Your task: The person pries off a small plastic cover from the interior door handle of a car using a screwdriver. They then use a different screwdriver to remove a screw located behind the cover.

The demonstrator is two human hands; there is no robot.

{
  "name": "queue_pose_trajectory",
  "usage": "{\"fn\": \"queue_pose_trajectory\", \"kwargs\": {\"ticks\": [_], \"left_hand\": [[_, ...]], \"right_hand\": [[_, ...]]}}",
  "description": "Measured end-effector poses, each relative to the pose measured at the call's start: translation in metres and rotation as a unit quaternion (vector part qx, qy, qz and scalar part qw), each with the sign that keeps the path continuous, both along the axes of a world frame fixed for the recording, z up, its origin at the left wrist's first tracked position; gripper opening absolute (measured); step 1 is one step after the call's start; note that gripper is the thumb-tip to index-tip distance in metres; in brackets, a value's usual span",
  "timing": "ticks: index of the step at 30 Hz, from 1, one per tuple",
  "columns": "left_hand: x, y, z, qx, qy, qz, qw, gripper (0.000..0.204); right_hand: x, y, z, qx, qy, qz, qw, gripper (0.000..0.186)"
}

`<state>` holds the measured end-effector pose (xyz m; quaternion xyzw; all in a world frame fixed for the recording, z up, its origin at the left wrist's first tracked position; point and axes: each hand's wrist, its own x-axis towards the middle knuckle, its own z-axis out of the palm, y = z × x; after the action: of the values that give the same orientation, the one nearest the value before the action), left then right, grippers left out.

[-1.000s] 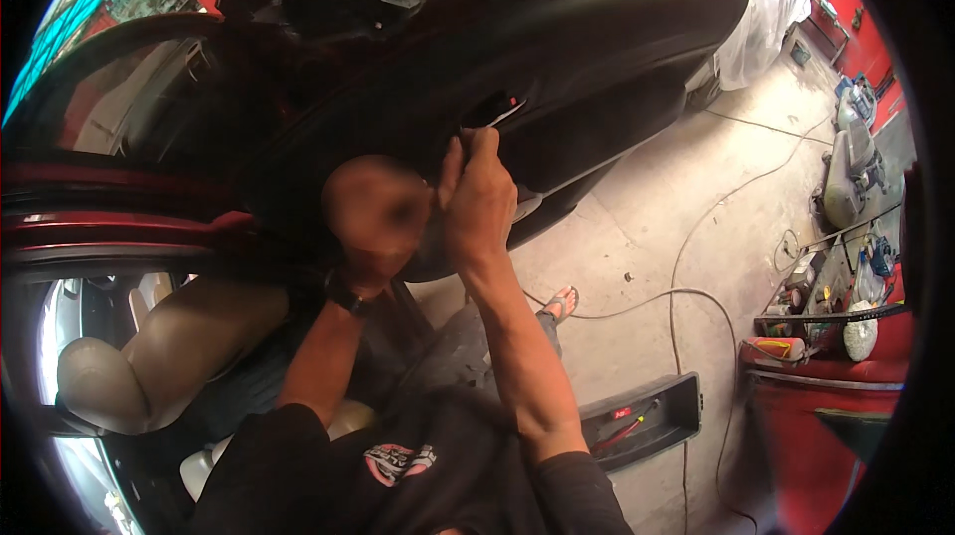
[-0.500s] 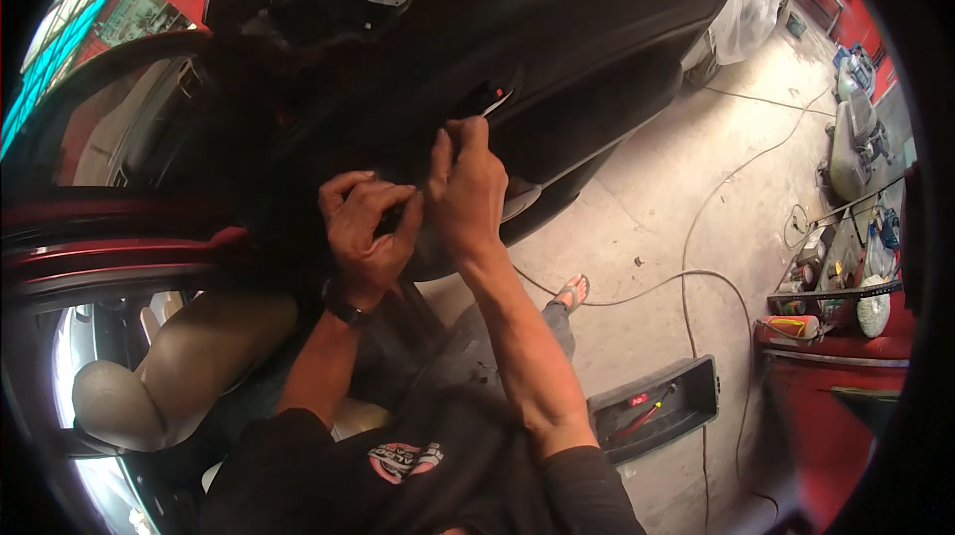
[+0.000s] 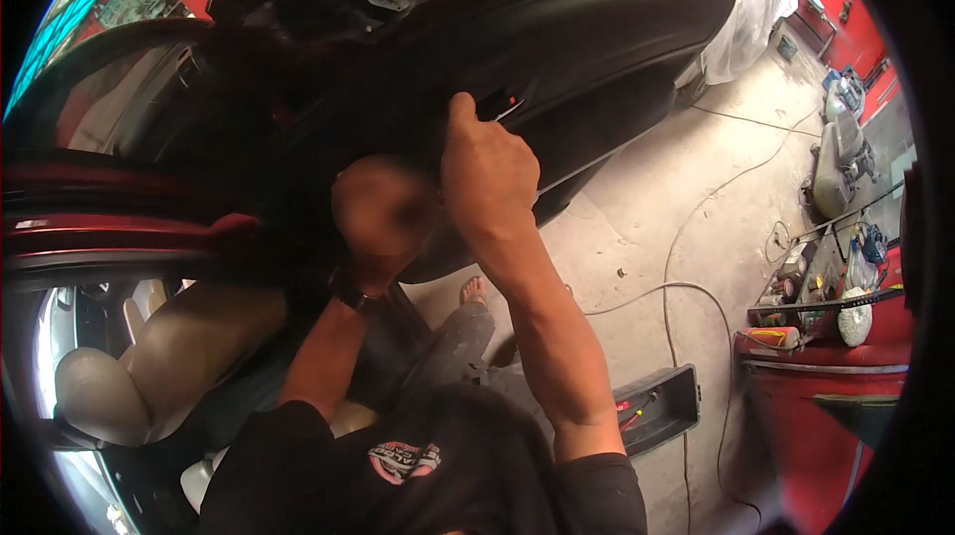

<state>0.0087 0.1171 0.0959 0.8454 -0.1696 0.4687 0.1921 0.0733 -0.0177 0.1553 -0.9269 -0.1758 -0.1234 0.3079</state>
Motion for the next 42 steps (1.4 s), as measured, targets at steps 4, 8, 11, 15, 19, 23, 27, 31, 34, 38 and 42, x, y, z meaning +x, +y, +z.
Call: {"fn": "queue_pose_trajectory", "kwargs": {"ticks": [4,8,11,15,19,23,27,31,34,38,42], "left_hand": [[-0.003,-0.004,0.002,0.000,0.002,0.002,1.000,0.022],[-0.001,-0.005,0.002,0.003,-0.008,0.024,1.000,0.021],[0.001,-0.008,-0.001,-0.011,-0.016,0.029,0.999,0.019],[-0.003,-0.008,-0.005,0.000,0.006,0.033,0.999,0.018],[-0.010,-0.009,-0.004,0.046,0.026,0.052,0.997,0.016],[-0.010,-0.007,-0.009,0.080,0.024,0.091,0.992,0.014],[-0.011,-0.012,-0.007,0.092,0.024,0.123,0.988,0.012],[-0.010,-0.013,-0.007,0.093,0.022,0.138,0.986,0.011],[-0.005,-0.014,-0.012,0.081,0.014,0.147,0.986,0.013],[-0.008,-0.014,-0.011,0.093,0.018,0.161,0.982,0.014],[-0.008,-0.013,-0.012,0.095,0.021,0.161,0.982,0.015]], "right_hand": [[0.005,-0.005,-0.010,-0.005,-0.013,0.025,1.000,0.014],[-0.014,-0.015,-0.019,0.014,-0.005,-0.012,1.000,0.010],[-0.031,-0.040,-0.044,0.134,0.025,-0.035,0.990,0.017],[-0.034,-0.046,-0.084,0.404,0.126,-0.022,0.906,0.026],[-0.043,-0.033,-0.092,0.474,0.073,-0.007,0.878,0.026],[-0.041,-0.017,-0.104,0.525,0.058,0.038,0.848,0.026],[-0.032,-0.005,-0.105,0.530,0.003,0.037,0.847,0.025],[-0.023,-0.002,-0.095,0.533,-0.004,0.044,0.845,0.025],[-0.015,0.000,-0.094,0.546,-0.013,0.040,0.837,0.023],[-0.011,0.000,-0.087,0.545,0.009,0.053,0.836,0.022],[-0.010,0.005,-0.084,0.524,0.032,0.049,0.849,0.022]]}}
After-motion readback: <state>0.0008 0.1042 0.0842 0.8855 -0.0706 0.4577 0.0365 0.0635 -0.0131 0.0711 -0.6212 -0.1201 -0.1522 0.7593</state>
